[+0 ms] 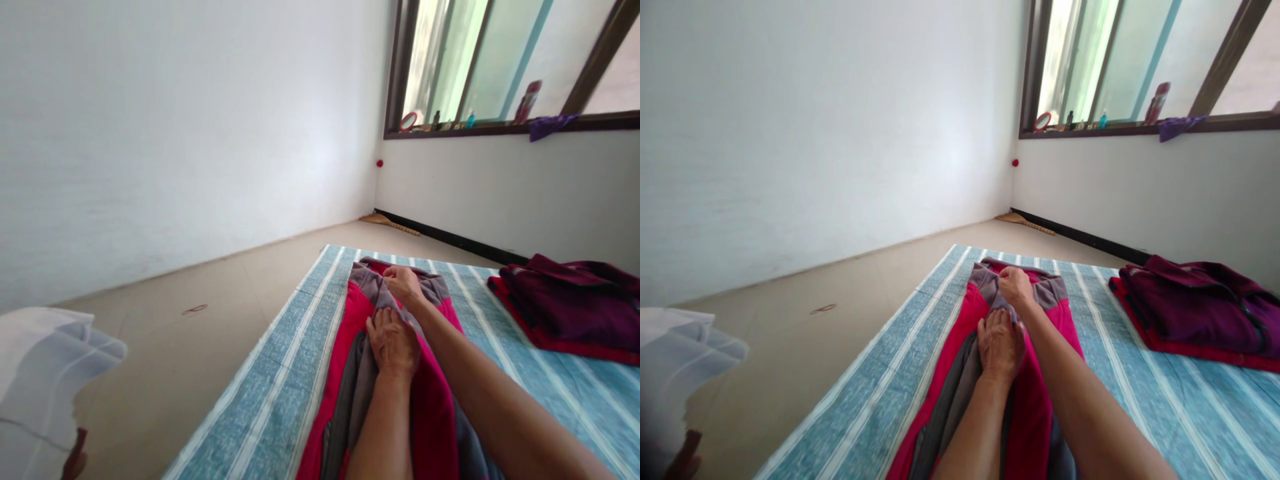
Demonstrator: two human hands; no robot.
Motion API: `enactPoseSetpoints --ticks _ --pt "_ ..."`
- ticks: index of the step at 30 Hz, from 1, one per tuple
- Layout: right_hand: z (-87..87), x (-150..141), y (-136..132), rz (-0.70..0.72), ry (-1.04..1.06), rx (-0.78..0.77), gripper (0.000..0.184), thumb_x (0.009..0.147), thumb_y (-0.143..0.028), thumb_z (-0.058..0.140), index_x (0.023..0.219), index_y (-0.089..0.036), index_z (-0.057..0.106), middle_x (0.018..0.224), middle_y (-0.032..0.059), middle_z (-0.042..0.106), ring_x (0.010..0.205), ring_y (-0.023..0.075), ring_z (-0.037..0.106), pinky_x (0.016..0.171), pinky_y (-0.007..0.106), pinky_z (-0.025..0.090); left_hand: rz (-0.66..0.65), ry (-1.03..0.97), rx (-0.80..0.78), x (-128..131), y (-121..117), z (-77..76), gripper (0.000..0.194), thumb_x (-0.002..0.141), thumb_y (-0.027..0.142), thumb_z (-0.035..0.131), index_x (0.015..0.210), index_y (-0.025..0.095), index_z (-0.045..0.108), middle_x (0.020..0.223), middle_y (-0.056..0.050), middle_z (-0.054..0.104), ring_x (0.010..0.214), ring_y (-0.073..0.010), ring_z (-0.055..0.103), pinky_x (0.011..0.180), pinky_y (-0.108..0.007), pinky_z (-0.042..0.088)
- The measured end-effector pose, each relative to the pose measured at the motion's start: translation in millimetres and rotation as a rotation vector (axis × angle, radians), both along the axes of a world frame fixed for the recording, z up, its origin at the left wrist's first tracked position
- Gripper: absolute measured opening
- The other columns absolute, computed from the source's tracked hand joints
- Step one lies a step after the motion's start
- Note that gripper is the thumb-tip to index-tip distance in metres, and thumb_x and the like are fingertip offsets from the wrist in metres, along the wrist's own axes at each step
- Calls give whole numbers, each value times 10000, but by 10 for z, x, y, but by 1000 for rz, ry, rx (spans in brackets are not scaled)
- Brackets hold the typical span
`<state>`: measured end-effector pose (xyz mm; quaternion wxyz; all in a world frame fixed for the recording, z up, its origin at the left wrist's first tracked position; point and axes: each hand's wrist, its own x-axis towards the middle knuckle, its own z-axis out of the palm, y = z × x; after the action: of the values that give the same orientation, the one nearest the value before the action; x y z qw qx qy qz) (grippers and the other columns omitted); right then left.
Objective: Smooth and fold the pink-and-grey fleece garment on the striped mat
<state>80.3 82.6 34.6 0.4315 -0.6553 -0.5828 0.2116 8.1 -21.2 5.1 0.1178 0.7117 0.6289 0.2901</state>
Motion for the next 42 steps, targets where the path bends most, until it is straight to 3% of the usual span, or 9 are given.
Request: enactPoseSetpoints --ticks 5,8,12,20,26,28,33,37,42 --pt "28 -324 324 111 -103 -5 170 702 -120 594 794 -215 702 858 42 702 938 229 612 781 292 456 -47 -55 -69 -24 -7 -55 390 882 232 462 1259 184 548 1345 -153 544 1308 -316 418 1102 -625 196" --pt "-33 -446 465 220 -76 -58 55 780 -182 648 825 -175 678 865 21 684 865 171 621 766 285 484 -74 -62 -117 -48 4 -65 405 885 246 469 1284 215 532 1364 -148 527 1327 -327 392 1100 -640 182" --pt "-189 -380 581 249 22 -201 220 901 -337 593 911 -119 625 816 7 635 679 108 602 634 271 521 -43 -52 -76 -58 13 -49 344 905 164 407 1201 204 577 1274 -131 593 1256 -304 472 1094 -603 251" --pt "-300 -294 586 237 20 -240 255 935 -347 545 1059 -129 592 932 36 629 736 115 613 640 271 538 46 -263 -25 -77 34 -7 238 888 122 435 984 213 633 1045 -71 698 1062 -253 603 1052 -558 317" --pt "-178 -357 600 292 -320 -133 229 923 -338 562 992 -130 627 940 33 641 814 146 625 719 313 538 232 -558 127 -189 184 9 301 781 88 478 1023 132 652 1105 -150 676 1080 -255 613 980 -383 448" --pt "-106 -427 605 341 -472 -83 209 920 -310 565 1030 -144 632 1025 53 642 921 175 619 814 366 522 281 -417 154 -222 188 16 316 772 67 449 1005 136 652 1138 -159 658 1128 -280 583 1021 -436 405" --pt "52 -684 572 597 -857 -21 175 879 -202 610 1043 -155 645 1151 72 624 1139 218 544 982 447 425 248 -52 -46 -240 120 3 241 799 160 513 999 124 641 1179 -204 628 1206 -345 513 1058 -545 316" --pt "83 -795 600 712 -1122 -77 103 867 -231 634 910 -141 660 1069 61 654 1125 217 555 1003 471 402 210 -29 -105 -233 114 -33 276 822 218 511 1050 122 635 1267 -210 581 1274 -354 449 1072 -583 268" --pt "106 -824 713 701 -1321 -157 181 883 -299 622 968 -141 644 1065 61 645 1022 197 601 919 427 471 209 -24 -126 -208 144 -114 310 829 233 506 1103 141 619 1330 -213 536 1323 -358 393 1070 -629 231"
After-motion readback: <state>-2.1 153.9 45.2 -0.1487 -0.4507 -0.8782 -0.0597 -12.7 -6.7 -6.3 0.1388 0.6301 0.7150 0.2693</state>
